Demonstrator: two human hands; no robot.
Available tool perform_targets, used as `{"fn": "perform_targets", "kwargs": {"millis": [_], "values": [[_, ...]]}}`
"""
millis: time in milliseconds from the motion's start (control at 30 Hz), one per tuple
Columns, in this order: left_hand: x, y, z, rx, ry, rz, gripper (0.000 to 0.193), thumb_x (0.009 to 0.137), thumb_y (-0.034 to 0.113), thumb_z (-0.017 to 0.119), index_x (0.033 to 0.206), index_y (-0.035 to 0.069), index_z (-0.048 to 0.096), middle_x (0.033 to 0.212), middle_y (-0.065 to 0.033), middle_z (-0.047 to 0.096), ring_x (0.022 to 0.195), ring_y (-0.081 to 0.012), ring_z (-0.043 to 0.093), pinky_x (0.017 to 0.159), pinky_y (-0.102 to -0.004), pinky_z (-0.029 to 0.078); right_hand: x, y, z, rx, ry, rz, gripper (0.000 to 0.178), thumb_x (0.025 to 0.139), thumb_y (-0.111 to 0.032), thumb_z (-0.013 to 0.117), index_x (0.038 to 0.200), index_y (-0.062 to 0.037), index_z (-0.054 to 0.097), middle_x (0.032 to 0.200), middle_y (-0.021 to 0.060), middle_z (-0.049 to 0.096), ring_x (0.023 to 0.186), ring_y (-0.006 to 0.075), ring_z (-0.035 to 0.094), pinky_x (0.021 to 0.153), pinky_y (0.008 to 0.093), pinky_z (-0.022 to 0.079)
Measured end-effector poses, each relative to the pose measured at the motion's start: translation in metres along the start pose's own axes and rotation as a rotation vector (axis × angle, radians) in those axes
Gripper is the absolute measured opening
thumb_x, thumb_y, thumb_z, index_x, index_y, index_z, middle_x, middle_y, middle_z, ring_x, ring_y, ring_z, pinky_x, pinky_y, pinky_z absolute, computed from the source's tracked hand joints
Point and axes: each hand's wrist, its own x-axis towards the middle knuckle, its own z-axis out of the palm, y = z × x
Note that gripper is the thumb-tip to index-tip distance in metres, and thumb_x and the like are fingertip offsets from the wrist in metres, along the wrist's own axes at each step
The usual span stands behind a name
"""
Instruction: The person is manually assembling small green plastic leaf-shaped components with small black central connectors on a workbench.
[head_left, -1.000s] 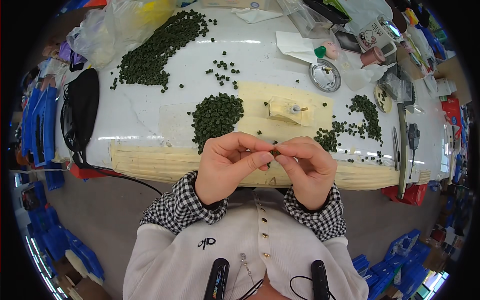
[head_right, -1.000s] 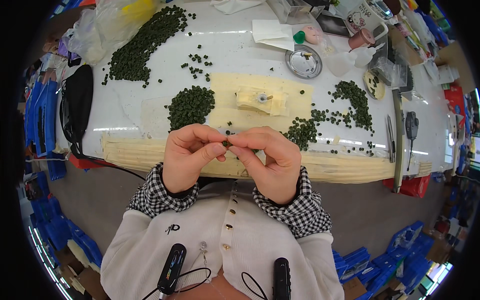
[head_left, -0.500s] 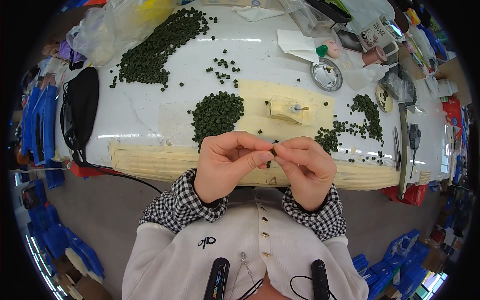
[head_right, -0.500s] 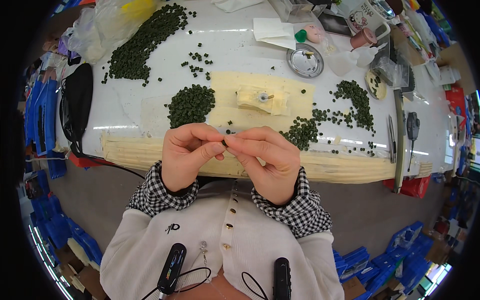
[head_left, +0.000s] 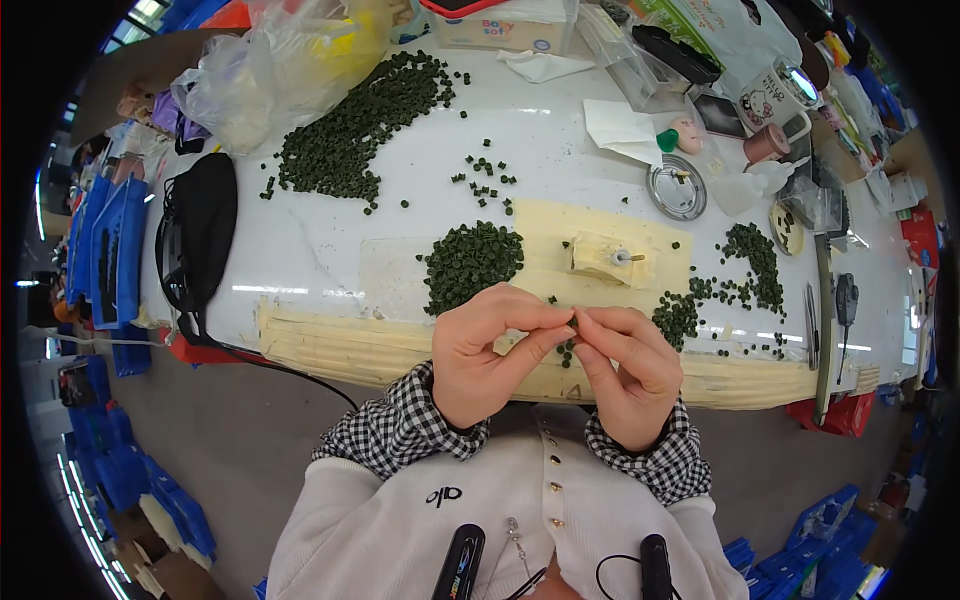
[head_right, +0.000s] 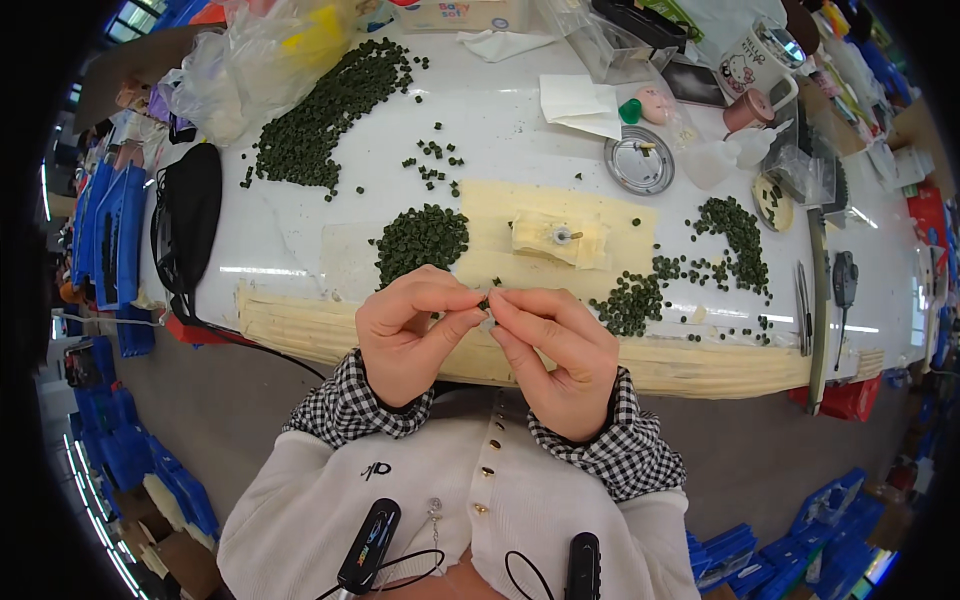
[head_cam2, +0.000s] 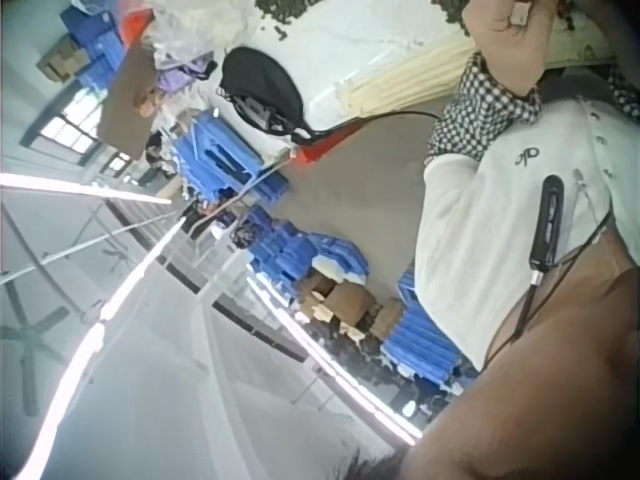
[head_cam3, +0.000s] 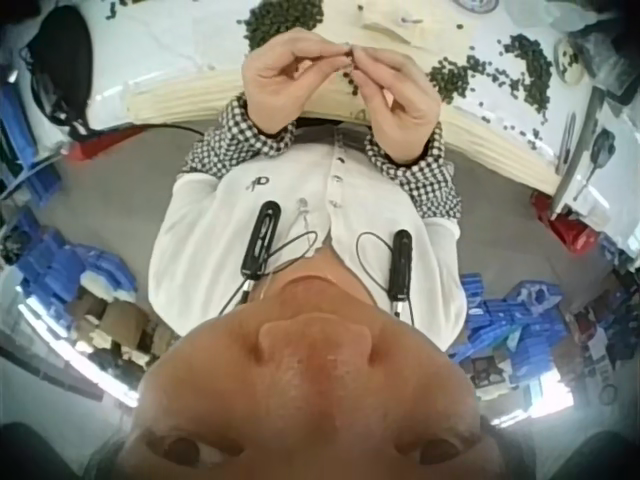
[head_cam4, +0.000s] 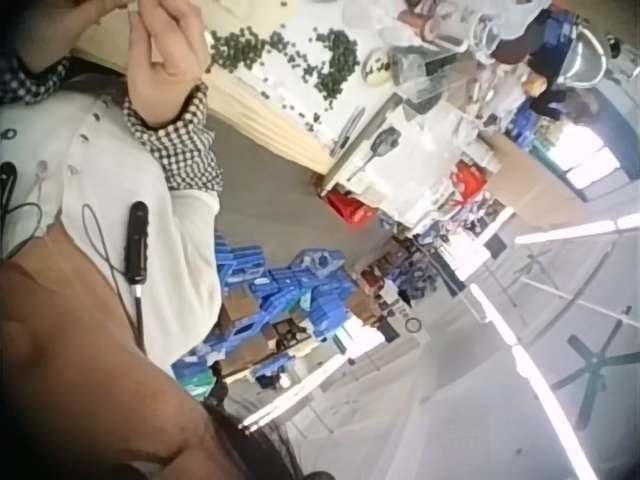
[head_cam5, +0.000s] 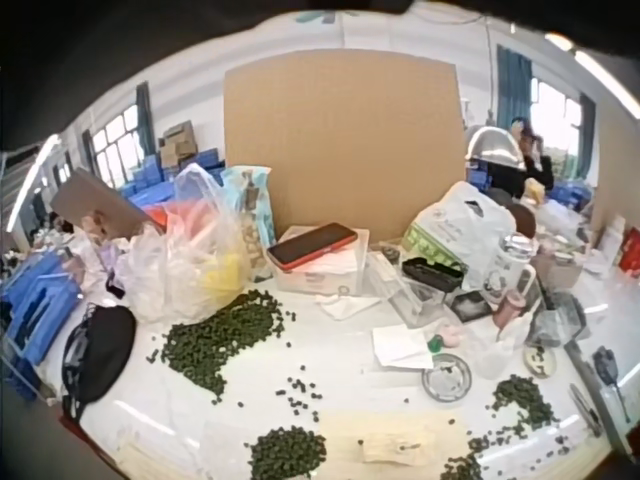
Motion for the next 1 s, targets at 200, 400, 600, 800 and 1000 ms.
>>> {"fn": "perform_targets", "kwargs": {"millis": [200,400,600,800,1000], "values": [[0.0022,0.0022,0.0009,0.105,0.016,0.083,0.019,0.08,-0.008,0.069,0.098,-0.002,0.067,0.089,-0.0101,0.066,0.08,-0.0153,0.061,0.07,-0.0268,0.048,-0.0045,0.0048,0.0012,0.127,0.0,0.054,0.03,0.08,0.007,0.069,0.109,0.0,0.069,0.1,0.0138,0.064,0.086,0.0201,0.063,0.072,0.0261,0.051],[0.0001,0.0054,0.0034,-0.223,0.039,-0.212,0.018,0.081,-0.006,0.069,0.098,-0.002,0.069,0.086,-0.0101,0.067,0.079,-0.0159,0.064,0.07,-0.0262,0.051,-0.0021,0.0021,0.0004,-0.116,0.026,-0.102,0.036,0.075,0.009,0.072,0.109,-0.0028,0.07,0.092,0.0106,0.062,0.078,0.0197,0.059,0.066,0.027,0.048],[0.0059,0.008,0.0035,0.112,0.032,0.047,0.02,0.078,-0.006,0.072,0.097,-0.001,0.07,0.084,-0.0106,0.068,0.078,-0.0187,0.065,0.069,-0.0271,0.051,-0.0007,0.0038,-0.0002,-0.095,0.054,-0.134,0.037,0.074,0.009,0.072,0.109,-0.0028,0.07,0.091,0.01,0.062,0.075,0.0202,0.057,0.065,0.0268,0.046],[0.0043,0.0057,0.0026,0.057,0.032,0.008,0.021,0.077,-0.006,0.072,0.097,-0.001,0.07,0.084,-0.0104,0.069,0.077,-0.0195,0.065,0.069,-0.0278,0.051,-0.0011,0.0026,-0.0017,-0.103,0.035,-0.144,0.038,0.074,0.009,0.071,0.109,-0.0028,0.069,0.091,0.01,0.062,0.075,0.0202,0.057,0.065,0.0272,0.046],[0.0024,0.0024,0.0014,0.044,0.033,0.0,0.02,0.077,-0.006,0.072,0.096,-0.001,0.07,0.084,-0.0102,0.068,0.077,-0.0192,0.065,0.069,-0.0279,0.051,-0.0009,0.0025,-0.0025,-0.112,0.022,-0.152,0.038,0.074,0.01,0.071,0.11,-0.003,0.069,0.09,0.0098,0.062,0.075,0.0205,0.057,0.065,0.0276,0.047]]}}
